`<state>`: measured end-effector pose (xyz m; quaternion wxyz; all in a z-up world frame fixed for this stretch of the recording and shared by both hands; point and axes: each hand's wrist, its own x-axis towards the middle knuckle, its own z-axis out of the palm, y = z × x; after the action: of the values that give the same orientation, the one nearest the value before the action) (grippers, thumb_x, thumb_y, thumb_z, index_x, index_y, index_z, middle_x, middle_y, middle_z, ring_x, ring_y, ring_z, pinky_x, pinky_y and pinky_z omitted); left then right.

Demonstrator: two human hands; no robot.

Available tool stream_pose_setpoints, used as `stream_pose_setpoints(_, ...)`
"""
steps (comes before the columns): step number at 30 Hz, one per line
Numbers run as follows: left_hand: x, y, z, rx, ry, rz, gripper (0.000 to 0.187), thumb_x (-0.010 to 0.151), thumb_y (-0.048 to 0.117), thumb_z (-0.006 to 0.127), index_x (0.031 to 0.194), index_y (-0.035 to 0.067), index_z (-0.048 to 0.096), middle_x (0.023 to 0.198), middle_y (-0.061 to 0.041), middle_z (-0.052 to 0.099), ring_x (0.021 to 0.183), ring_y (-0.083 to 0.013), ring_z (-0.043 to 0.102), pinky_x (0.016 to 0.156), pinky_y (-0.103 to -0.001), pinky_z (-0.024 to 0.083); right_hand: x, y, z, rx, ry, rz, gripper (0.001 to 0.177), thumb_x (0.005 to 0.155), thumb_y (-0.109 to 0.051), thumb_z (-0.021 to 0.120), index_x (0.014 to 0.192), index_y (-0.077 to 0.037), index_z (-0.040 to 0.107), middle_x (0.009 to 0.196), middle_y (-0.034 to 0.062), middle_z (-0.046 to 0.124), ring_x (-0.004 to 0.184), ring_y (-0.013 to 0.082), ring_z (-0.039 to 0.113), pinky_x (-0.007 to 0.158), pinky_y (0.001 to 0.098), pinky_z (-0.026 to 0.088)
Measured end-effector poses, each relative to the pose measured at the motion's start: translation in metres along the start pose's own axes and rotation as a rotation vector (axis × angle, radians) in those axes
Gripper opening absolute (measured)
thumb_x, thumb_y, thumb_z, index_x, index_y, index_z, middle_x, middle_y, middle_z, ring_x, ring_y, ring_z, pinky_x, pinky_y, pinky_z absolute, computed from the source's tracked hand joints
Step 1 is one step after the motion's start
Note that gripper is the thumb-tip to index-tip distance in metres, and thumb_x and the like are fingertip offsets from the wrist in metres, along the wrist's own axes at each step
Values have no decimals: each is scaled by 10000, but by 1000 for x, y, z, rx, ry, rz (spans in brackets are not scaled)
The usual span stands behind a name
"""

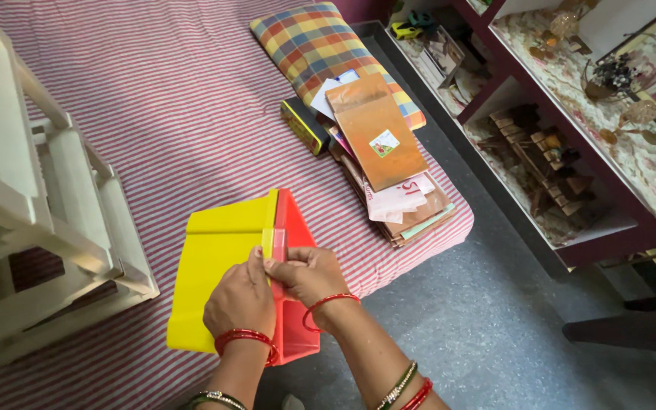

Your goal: The person assembles a white plastic storage rack by connecting the frame pieces and inserting the top panel. They then place five colorful plastic bins—pink, blue, green, red, and yellow—into the rack one by one from top to bottom.

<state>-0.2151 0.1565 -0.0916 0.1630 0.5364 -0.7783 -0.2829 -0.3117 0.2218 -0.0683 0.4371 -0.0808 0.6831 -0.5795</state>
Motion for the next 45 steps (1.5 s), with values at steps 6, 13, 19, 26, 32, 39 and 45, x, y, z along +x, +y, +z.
stream_pose_setpoints(6, 0, -5, 8, 52, 7, 158, 538, 1031, 480, 466, 766, 96, 733, 814, -122, 716, 723, -388, 680, 666, -521, 537, -3, 8, -5, 38, 64, 53, 215, 859, -114, 771, 999, 45, 733, 825, 59, 747, 648, 97, 673, 592, 234, 551)
stream_pose_setpoints(13, -15, 0, 18, 163, 14, 345, 527, 1014, 463, 495, 691, 108, 712, 739, -119, 684, 651, -361, 677, 622, -486, 554, -19, 22, -29, 117, 109, 62, 219, 848, -84, 749, 1014, 54, 714, 851, 93, 777, 704, 141, 747, 672, 278, 632)
stream_pose_setpoints(19, -19, -10, 12, 207, 20, 406, 530, 991, 473, 525, 644, 114, 701, 715, -114, 677, 626, -361, 669, 604, -495, 549, -28, 41, -34, 64, 30, -89, 246, 867, -78, 755, 1046, 84, 704, 854, 89, 774, 720, 127, 724, 649, 267, 604)
stream_pose_setpoints(26, -22, -21, 1, 223, 44, 477, 522, 996, 469, 510, 652, 128, 706, 710, -90, 676, 637, -331, 674, 615, -477, 555, -39, 32, -20, 19, 155, 14, 200, 778, -48, 768, 897, 97, 697, 768, 129, 723, 589, 154, 700, 538, 291, 592)
stream_pose_setpoints(32, -20, -27, -11, 262, 24, 507, 530, 994, 472, 499, 651, 117, 694, 699, -79, 665, 622, -323, 673, 590, -462, 554, -46, 20, -3, -22, 201, 67, 191, 743, -84, 768, 826, 79, 711, 669, 91, 691, 529, 157, 648, 438, 298, 479)
stream_pose_setpoints(39, -45, -21, -14, 123, -242, 444, 404, 996, 405, 437, 875, 127, 705, 942, -112, 661, 830, -349, 672, 722, -493, 542, -47, 15, -8, -61, 263, 98, 204, 676, 18, 734, 870, 65, 693, 719, 107, 691, 593, 193, 657, 508, 337, 498)
stream_pose_setpoints(45, -42, -22, -5, -187, -128, 624, 423, 1084, 326, 345, 922, 82, 650, 934, -143, 642, 863, -372, 640, 788, -506, 504, -40, 12, -16, -150, 213, 128, 368, 678, 44, 713, 1037, 1, 650, 832, 97, 703, 699, 197, 685, 616, 323, 553)
